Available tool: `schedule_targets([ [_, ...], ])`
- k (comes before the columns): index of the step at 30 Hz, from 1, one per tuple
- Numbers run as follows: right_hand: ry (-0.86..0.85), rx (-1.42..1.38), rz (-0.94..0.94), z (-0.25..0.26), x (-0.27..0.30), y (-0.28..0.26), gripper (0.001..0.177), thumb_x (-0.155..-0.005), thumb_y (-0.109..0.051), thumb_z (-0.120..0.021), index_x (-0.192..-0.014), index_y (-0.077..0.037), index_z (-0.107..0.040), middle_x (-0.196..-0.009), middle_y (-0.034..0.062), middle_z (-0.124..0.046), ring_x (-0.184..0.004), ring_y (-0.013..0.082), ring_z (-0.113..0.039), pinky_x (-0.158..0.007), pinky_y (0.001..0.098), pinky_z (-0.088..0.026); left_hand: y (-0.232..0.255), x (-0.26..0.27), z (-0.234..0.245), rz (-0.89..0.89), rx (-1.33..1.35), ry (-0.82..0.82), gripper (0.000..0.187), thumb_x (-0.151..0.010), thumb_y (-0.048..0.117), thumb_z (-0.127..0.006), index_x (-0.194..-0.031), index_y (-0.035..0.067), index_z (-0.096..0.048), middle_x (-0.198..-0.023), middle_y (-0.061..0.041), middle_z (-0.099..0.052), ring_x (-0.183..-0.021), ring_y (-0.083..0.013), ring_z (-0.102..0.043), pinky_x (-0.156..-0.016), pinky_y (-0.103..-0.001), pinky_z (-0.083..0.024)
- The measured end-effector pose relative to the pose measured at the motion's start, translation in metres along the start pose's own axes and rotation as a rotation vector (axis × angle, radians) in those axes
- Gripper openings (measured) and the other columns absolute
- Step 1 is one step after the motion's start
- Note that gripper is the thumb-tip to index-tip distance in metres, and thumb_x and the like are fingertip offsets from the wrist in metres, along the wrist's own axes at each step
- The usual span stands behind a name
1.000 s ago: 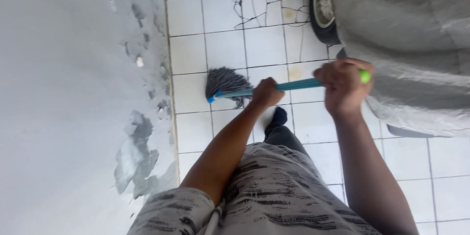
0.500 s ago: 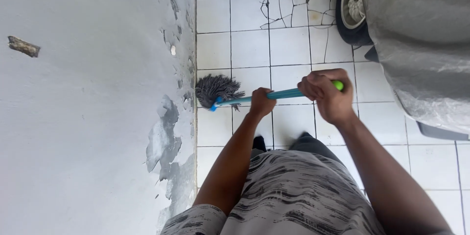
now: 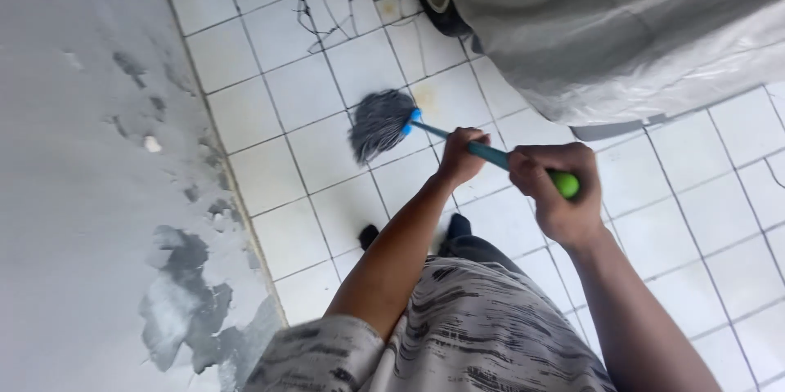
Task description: Mopping a tiled floor area next to a covered car and wringing the mop into a bucket.
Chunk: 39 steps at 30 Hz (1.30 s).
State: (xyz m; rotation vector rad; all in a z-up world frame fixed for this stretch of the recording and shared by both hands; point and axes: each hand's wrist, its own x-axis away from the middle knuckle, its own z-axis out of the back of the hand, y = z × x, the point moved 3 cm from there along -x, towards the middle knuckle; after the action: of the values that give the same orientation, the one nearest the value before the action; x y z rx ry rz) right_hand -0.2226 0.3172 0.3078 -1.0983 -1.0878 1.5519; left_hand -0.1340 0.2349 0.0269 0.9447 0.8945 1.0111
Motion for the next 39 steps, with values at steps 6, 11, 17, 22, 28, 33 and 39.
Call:
schedule_targets([
  [6,0.27,0.141,-0.151,0.102,0.049,0.008,0.033,-0.102,-0.002,-0.053,-0.071,0.007,-0.06,-0.06,0.0054,-0.051,-0.054,0.0094,-0.042,-0.052,0.0258,-0.031,0.055,-0.028,-0.15,0.022,0.069,-0.243,0.036,-0.094,0.023,-0.064,-0.068,-0.001,-0.059,-0.072,-0.02,-0.066,-0.07,-0.0376,-0.066,-0.064,-0.046,-0.05],
  [11,0.392,0.18,-0.032,0.147,0.074,0.018,0.025,-0.097,-0.003,-0.053,-0.078,0.013,-0.058,-0.061,0.0068,-0.054,-0.052,0.01,-0.048,-0.047,0.0268,-0.036,0.097,-0.021,-0.208,0.165,0.046,-0.477,0.038,-0.094,0.031,-0.061,-0.072,0.001,-0.066,-0.076,-0.019,-0.071,-0.075,-0.0356,-0.073,-0.069,-0.046,-0.054],
  [17,0.591,-0.163,0.206,0.176,0.107,0.03,0.038,-0.105,-0.004,-0.051,-0.069,0.004,-0.042,-0.059,0.0027,-0.045,-0.048,0.0112,-0.047,-0.049,0.0289,-0.044,0.122,-0.01,-0.197,0.285,-0.202,-0.695,0.03,-0.083,0.03,-0.062,-0.078,0.003,-0.072,-0.087,-0.022,-0.076,-0.088,-0.0377,-0.076,-0.079,-0.047,-0.06],
  [22,0.644,-0.247,0.204,0.141,0.117,0.031,0.049,-0.107,-0.006,-0.052,-0.06,-0.006,-0.039,-0.053,0.0048,-0.041,-0.043,0.0165,-0.044,-0.052,0.0338,-0.048,0.103,0.016,-0.14,0.359,-0.35,-0.703,0.033,-0.084,0.032,-0.065,-0.091,0.001,-0.071,-0.098,-0.025,-0.075,-0.097,-0.0401,-0.075,-0.084,-0.048,-0.06],
  [28,0.555,-0.646,0.111,0.049,0.114,0.062,0.025,-0.104,-0.003,-0.051,-0.08,-0.005,-0.049,-0.061,0.0082,-0.044,-0.05,0.0191,-0.046,-0.061,0.0396,-0.053,0.054,0.096,-0.023,0.554,-0.427,-0.557,0.03,-0.082,0.027,-0.065,-0.095,0.002,-0.074,-0.102,-0.024,-0.077,-0.096,-0.0406,-0.074,-0.086,-0.049,-0.06],
  [33,0.161,-0.753,-0.072,-0.073,0.11,0.065,0.016,-0.1,0.002,-0.047,-0.086,-0.005,-0.049,-0.06,0.0077,-0.042,-0.052,0.0182,-0.044,-0.068,0.0398,-0.049,-0.001,0.192,0.087,0.66,-0.387,-0.195,0.025,-0.082,0.022,-0.063,-0.075,0.001,-0.074,-0.088,-0.027,-0.072,-0.089,-0.044,-0.072,-0.081,-0.049,-0.06],
  [39,-0.293,-0.792,-0.072,-0.203,0.109,0.019,0.023,-0.099,0.006,-0.047,-0.077,-0.003,-0.046,-0.059,0.0063,-0.037,-0.052,0.0167,-0.033,-0.06,0.0352,-0.036,-0.025,0.302,0.185,0.681,-0.369,0.195,0.021,-0.074,0.021,-0.068,-0.067,0.002,-0.071,-0.075,-0.024,-0.07,-0.077,-0.0429,-0.07,-0.069,-0.05,-0.059],
])
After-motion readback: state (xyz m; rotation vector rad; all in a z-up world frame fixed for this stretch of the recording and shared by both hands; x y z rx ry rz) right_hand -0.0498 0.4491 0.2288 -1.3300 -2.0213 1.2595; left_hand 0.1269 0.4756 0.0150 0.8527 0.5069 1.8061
